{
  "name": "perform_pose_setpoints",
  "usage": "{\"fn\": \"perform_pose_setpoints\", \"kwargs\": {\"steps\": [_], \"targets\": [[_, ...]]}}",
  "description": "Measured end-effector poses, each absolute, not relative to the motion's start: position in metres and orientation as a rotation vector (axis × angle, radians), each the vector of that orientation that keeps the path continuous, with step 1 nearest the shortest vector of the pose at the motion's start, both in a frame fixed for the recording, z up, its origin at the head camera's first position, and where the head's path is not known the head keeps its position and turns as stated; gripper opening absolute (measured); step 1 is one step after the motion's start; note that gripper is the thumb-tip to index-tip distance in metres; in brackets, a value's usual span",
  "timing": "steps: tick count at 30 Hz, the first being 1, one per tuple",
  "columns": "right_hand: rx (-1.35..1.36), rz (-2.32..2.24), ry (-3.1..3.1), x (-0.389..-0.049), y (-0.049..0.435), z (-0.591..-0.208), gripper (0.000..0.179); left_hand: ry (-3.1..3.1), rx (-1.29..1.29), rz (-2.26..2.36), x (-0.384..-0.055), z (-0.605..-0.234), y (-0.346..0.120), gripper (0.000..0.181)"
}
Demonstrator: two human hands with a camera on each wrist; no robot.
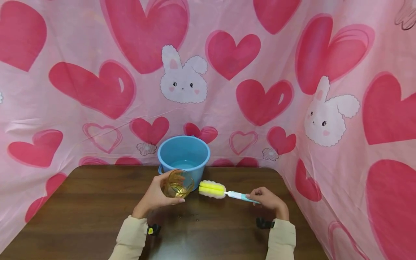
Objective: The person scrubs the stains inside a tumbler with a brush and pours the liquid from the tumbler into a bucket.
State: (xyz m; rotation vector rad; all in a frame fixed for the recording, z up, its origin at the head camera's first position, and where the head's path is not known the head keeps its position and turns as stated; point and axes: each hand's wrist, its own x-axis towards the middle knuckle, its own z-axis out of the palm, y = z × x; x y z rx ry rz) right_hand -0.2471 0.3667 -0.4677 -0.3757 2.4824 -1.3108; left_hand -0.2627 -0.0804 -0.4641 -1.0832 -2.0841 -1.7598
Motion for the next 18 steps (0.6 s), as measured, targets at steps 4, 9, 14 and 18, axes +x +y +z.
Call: {"fn": "perform_pose_setpoints", "kwargs": {"steps": [4,9,14,18], "targets": [[-0.387,-1.156,2.419,-0.25,0.365,-0.483,0.047,-2.095,-1.089,-1.759,-0.261,-0.464,-0.081,0.081],[-0.183,-0.977,2.448,-0.245,0.348,-0.482,0.05,-2.101,-1.068,-1.773,-0.259,-0.462,-0.082,0.082],[-0.171,-0.907,2.725,-0.245,0.325,-0.462,0.035,-2.076,-1.087,-1.754,-0.259,-0.457,-0.083,0.083],[-0.441,-1.138,3.188,-0.258,0.282,-0.447,0.031,-2.066,-1.057,-1.745,-0.259,-0.449,-0.084,0.083]]}}
